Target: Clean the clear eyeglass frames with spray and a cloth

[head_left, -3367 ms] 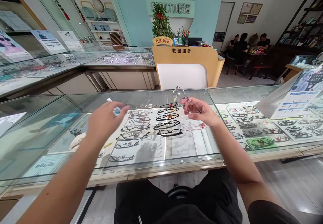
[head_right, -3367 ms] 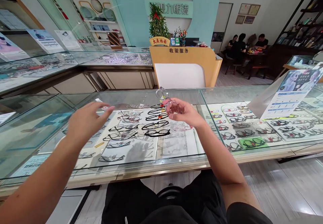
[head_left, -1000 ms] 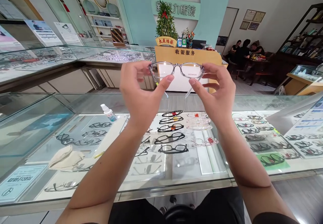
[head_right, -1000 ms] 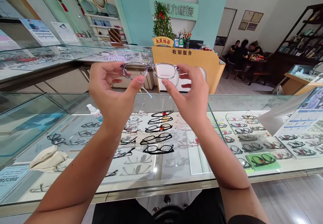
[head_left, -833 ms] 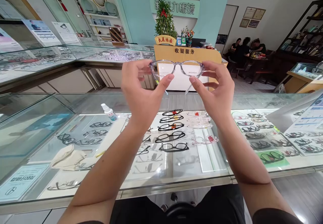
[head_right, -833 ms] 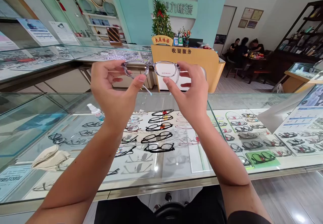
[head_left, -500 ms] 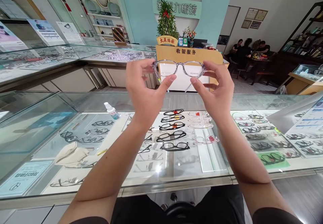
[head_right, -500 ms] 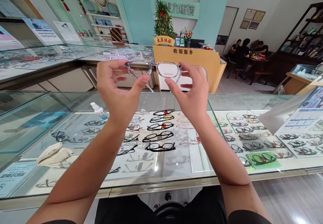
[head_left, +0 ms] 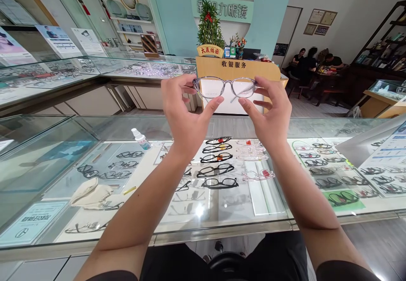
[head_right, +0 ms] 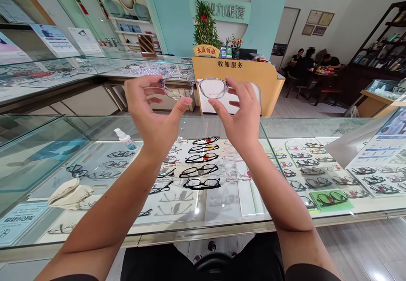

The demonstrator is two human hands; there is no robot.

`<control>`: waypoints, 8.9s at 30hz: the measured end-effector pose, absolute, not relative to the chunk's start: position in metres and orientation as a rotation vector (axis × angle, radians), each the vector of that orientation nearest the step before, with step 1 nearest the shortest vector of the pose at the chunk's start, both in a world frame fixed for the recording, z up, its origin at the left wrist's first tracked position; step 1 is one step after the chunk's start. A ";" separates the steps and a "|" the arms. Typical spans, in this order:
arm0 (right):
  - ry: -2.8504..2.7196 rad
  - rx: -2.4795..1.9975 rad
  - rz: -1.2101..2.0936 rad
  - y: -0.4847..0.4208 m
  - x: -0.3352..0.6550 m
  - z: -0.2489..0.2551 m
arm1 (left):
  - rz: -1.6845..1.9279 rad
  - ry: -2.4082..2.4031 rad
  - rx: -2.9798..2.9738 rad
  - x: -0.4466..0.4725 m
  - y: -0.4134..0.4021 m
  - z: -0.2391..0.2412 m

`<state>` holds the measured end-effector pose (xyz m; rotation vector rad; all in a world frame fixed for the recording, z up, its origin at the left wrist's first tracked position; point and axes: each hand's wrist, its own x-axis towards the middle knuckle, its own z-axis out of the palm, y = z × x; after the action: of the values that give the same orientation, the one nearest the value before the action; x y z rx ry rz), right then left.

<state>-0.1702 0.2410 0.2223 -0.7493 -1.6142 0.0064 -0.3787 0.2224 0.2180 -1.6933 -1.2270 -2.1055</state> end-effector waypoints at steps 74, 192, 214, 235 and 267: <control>-1.465 -0.648 0.609 0.268 -0.184 0.204 | -2.110 -1.154 -1.581 -0.377 0.242 0.200; -1.447 -0.567 0.534 0.270 -0.185 0.200 | -2.199 -0.925 -1.681 -0.385 0.259 0.187; -1.303 -0.659 0.509 0.244 -0.183 0.222 | -2.434 -0.646 -2.019 -0.394 0.288 0.185; -1.300 -0.709 0.526 0.236 -0.184 0.227 | -2.423 -0.794 -2.106 -0.398 0.290 0.185; -1.312 -0.682 0.833 0.244 -0.182 0.227 | -2.429 -0.799 -2.063 -0.392 0.283 0.185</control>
<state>-0.1822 0.2443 0.2271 -0.6816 -1.3124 0.8328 -0.3921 0.2834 0.1849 -2.0629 -0.7990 -2.4288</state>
